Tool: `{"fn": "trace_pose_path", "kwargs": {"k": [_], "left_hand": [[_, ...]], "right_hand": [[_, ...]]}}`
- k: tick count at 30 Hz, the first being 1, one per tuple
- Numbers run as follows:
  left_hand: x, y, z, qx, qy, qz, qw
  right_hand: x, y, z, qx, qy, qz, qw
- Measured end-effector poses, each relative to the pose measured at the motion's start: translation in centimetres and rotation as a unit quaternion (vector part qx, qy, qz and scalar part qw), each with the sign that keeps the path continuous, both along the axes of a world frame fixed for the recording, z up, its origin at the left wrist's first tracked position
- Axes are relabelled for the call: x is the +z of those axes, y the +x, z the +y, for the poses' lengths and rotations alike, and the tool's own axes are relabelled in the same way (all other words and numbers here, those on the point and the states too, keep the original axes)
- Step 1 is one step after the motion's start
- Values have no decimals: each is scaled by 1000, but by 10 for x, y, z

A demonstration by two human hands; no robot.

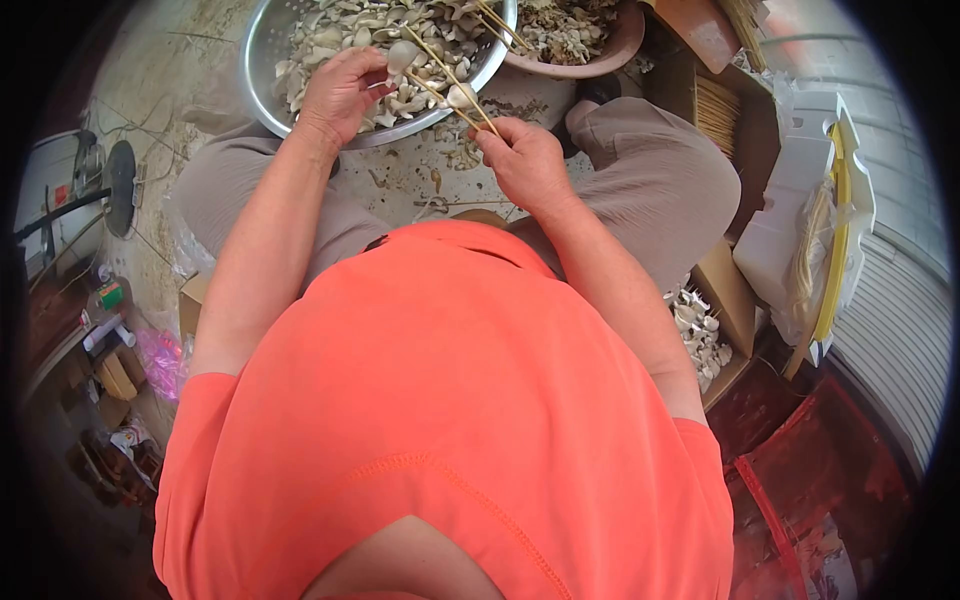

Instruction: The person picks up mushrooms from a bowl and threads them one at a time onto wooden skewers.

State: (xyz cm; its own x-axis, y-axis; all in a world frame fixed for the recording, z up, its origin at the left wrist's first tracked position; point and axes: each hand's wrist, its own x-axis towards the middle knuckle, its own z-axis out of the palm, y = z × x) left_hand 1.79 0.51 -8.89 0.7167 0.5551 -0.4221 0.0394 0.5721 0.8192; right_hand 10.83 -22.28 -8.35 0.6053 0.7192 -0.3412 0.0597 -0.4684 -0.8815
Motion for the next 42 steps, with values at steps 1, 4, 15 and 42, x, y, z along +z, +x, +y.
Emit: {"fn": "trace_pose_path", "kwargs": {"k": [1, 4, 15, 42], "left_hand": [[0, -3, -1, 6, 1, 10, 1000], [-7, -9, -2, 3, -6, 0, 1000], [-4, -10, -17, 2, -6, 26, 1000], [-4, -22, 1, 183, -115, -62, 974]], "right_hand": [[1, -1, 0, 2, 0, -1, 1000], [-1, -4, 0, 7, -19, 8, 1000], [-6, -9, 2, 31, -30, -16, 999], [-5, -14, 5, 46, 15, -25, 999]]}}
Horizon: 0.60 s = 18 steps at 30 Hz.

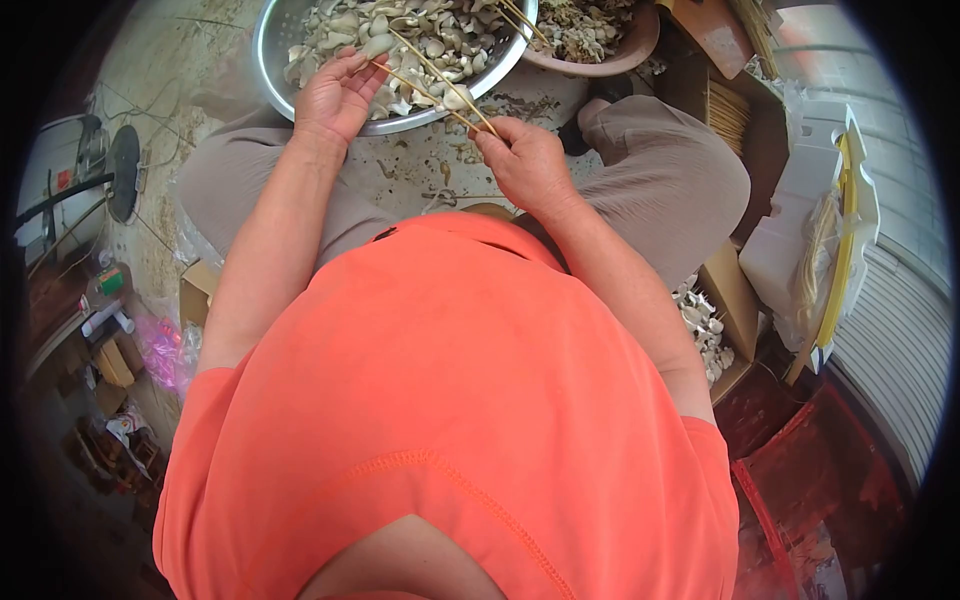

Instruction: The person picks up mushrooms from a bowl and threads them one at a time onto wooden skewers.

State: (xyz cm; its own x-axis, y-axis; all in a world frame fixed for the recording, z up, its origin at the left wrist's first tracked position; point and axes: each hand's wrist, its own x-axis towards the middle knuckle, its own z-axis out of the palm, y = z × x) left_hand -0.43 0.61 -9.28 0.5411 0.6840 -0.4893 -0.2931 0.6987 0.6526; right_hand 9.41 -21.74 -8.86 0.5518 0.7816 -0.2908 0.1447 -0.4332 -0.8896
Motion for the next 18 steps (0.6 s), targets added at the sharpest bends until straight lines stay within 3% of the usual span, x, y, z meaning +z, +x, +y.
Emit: {"fn": "trace_pose_path", "kwargs": {"k": [10, 13, 16, 18], "left_hand": [[-2, 1, -15, -28, -18, -7, 999], [2, 2, -27, -65, -13, 24, 998], [9, 3, -47, -189, -4, 48, 981], [9, 4, -57, -189, 2, 48, 981]], "right_hand": [[1, -1, -3, -15, -15, -10, 1000], [4, -1, -3, -17, -13, -27, 999], [3, -2, -1, -19, -2, -54, 998], [0, -3, 0, -35, 14, -50, 998]]}}
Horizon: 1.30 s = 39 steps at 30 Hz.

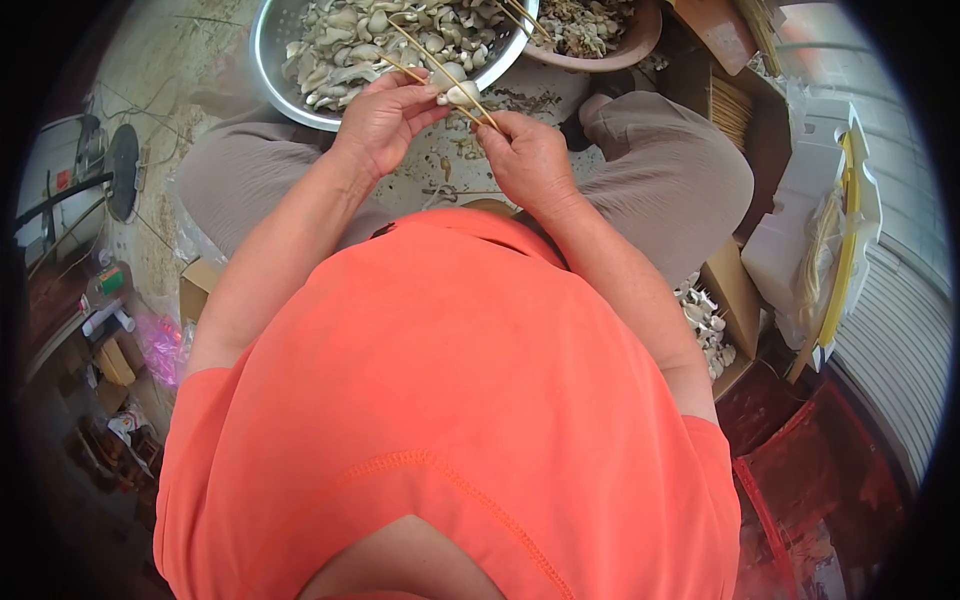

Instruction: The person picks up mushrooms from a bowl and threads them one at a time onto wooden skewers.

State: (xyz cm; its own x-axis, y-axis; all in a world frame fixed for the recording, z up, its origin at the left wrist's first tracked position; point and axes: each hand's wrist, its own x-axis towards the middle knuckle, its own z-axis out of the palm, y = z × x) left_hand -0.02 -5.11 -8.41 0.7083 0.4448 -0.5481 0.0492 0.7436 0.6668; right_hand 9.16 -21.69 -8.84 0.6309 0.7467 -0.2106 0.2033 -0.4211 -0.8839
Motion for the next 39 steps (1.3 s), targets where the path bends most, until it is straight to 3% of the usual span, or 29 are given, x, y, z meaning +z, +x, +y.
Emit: {"fn": "trace_pose_path", "kwargs": {"k": [5, 7, 8, 10, 11, 13, 14, 16, 20, 26, 29, 31, 35, 37, 38, 39], "left_hand": [[11, 1, 8, -7, 23, -7, 1000], [11, 5, 28, 15, 149, 35, 988], [9, 4, 41, 15, 150, 35, 988], [8, 5, 60, -44, 405, 160, 899], [4, 5, 62, -44, 405, 159, 899], [-2, 6, 63, -194, 568, 255, 759], [-9, 7, 60, -194, 568, 254, 758], [-19, 9, 51, -237, 669, 304, 636], [-21, 10, 51, -255, 658, 312, 636], [-19, 8, 54, -194, 588, 302, 725], [-26, 5, 52, -201, 623, 283, 701], [-32, 5, 49, -198, 763, 176, 589], [-26, 9, 54, -232, 749, 203, 587], [-13, 10, 57, -171, 641, 214, 717], [-7, 10, 59, -171, 641, 214, 717], [0, 9, 61, -126, 475, 199, 848]], "right_hand": [[7, 3, 2, -5, 0, 4, 1000], [7, 6, 3, -15, 8, 16, 1000], [8, 9, 2, -33, 5, 34, 999], [8, 11, 1, -57, 6, 73, 996], [8, 11, 0, -57, 7, 73, 996], [7, 10, 0, -37, -1, 56, 998], [5, 10, 0, -38, -1, 56, 998], [0, 9, -1, -25, 19, 50, 998], [1, 10, -1, -21, 13, 52, 998], [0, 11, -3, -12, -1, 40, 999], [-2, 12, -3, -10, -4, 39, 999], [0, 11, -3, -21, -8, 59, 998], [5, 12, -4, -31, -16, 64, 997], [6, 12, -5, -37, -19, 66, 997], [6, 12, -5, -37, -19, 67, 997], [6, 12, -5, -33, -17, 71, 997]]}}
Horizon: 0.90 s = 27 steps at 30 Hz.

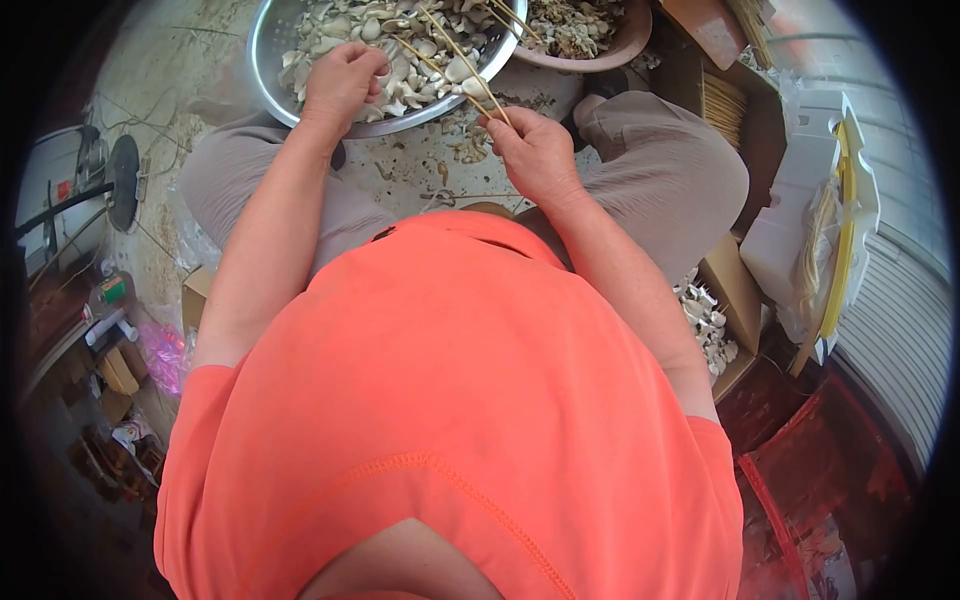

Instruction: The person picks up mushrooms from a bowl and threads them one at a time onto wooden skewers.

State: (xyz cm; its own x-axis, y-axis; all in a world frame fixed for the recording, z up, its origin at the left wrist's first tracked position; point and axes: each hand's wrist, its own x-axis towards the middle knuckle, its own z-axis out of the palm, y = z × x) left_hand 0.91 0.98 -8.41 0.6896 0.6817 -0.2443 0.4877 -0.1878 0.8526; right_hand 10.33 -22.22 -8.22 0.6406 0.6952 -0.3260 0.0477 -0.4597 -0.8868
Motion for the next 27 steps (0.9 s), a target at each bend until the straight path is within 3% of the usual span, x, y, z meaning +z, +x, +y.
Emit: {"fn": "trace_pose_path", "kwargs": {"k": [1, 2, 4, 7, 11, 16, 19, 27], "left_hand": [[3, -1, 1, 81, -196, -40, 976], [2, -3, 2, 83, -196, -39, 976], [-2, -5, 2, 181, -396, -160, 886], [-6, -8, 1, 133, -488, -206, 837], [-8, -9, -3, 142, -515, -221, 816], [-8, -8, -8, 129, -436, -210, 866], [-7, -10, -4, 181, -424, -208, 862], [-2, -11, -9, 155, -394, -195, 885]], "right_hand": [[-1, 0, 0, 4, 2, 5, 1000], [-2, -1, 1, 5, 2, 6, 1000], [-4, -1, 1, 25, 10, 0, 1000], [-3, -2, 2, 34, 4, -17, 999], [0, -3, 2, 30, -5, -27, 999], [-1, -3, 1, 37, -6, -31, 999], [3, -3, 0, 47, -25, -44, 998], [-1, -4, -1, 39, -27, -42, 998]]}}
